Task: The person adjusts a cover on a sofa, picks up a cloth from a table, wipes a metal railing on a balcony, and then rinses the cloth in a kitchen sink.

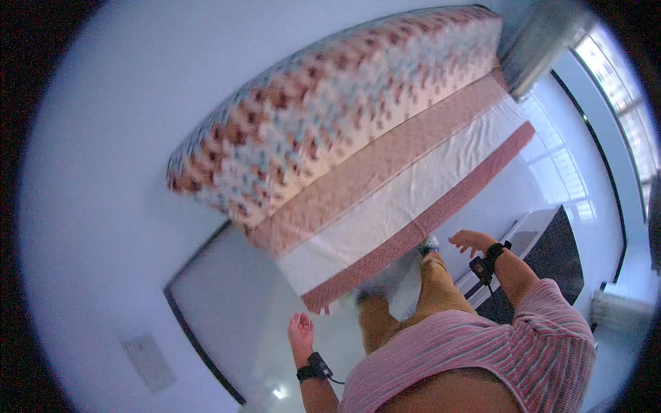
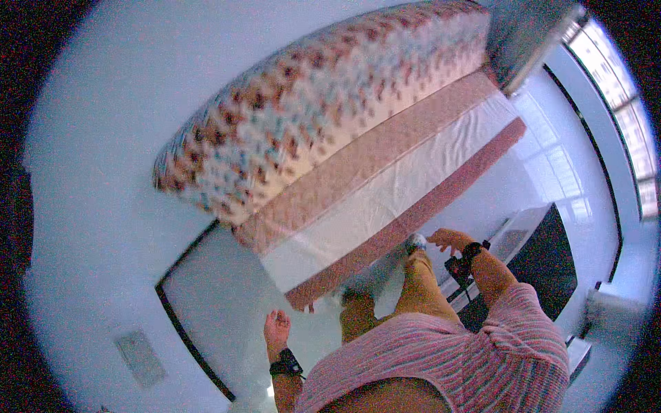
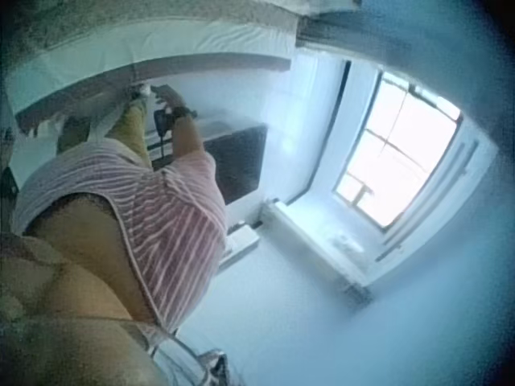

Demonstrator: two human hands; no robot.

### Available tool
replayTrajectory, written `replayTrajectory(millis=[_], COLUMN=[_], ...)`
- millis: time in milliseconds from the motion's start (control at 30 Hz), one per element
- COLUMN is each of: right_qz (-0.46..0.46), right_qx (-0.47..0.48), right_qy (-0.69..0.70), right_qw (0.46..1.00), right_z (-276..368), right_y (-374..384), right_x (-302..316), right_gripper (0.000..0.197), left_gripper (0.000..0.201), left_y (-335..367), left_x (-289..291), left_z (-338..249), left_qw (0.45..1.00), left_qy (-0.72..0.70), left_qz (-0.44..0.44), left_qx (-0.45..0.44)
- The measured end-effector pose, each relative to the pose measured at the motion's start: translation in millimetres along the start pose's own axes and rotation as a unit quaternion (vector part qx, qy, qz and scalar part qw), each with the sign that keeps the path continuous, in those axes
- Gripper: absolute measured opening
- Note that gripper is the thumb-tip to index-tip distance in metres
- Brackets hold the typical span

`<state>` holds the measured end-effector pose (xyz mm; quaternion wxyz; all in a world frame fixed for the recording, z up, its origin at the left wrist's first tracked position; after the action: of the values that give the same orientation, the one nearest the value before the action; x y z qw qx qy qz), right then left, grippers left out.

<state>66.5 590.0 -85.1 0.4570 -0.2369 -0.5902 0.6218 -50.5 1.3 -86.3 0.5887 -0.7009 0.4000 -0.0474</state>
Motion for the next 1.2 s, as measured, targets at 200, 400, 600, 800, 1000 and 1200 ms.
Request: replayTrajectory(millis=[200,400,600,800,1000,1200], right_qz=[0.016,0.093,0.114,0.126,0.128,0.156], right_qx=[0.056,0.083,0.081,0.096,0.176,0.211], right_qy=[0.223,0.380,0.484,0.463,0.399,0.384], right_qw=[0.973,0.917,0.864,0.872,0.891,0.885], right_z=[-76.4,-123.0,-178.6,-147.4,-60.4,39.5], right_y=[-42.4,-41.4,-2.9,-14.2,-10.5,-19.8], right_x=[109.0,167.5,169.8,190.8,179.3,103.7], right_gripper=[0.056,0.049,0.059,0.042,0.037,0.034], left_gripper=[0.026,0.013,0.011,0.013,0.017,0.026], left_y=[-29.4,-65.8,-67.4,-86.4,-102.2,-97.7], left_x=[-111.8,-196.1,-192.2,-130.0,-85.8,-9.8], left_z=[114.5,184.4,193.8,198.1,151.1,62.6], left_qw=[0.999,0.998,0.999,0.993,0.993,0.981], left_qy=[-0.018,-0.025,0.001,-0.079,-0.101,-0.174], left_qz=[0.013,0.048,0.050,-0.082,-0.023,0.014], left_qx=[-0.027,0.037,-0.009,-0.037,-0.062,-0.090])
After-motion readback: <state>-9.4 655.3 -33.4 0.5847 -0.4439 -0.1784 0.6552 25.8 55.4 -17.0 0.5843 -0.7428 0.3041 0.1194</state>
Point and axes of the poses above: each hand's wrist, its own y-axis towards the middle knuckle, its own x-axis out of the back of the hand, z = x × y, the point moved 10 cm from there along y, towards the middle knuckle, and after that the axes turned 13 degrees about -y, right-handed, at the moved point
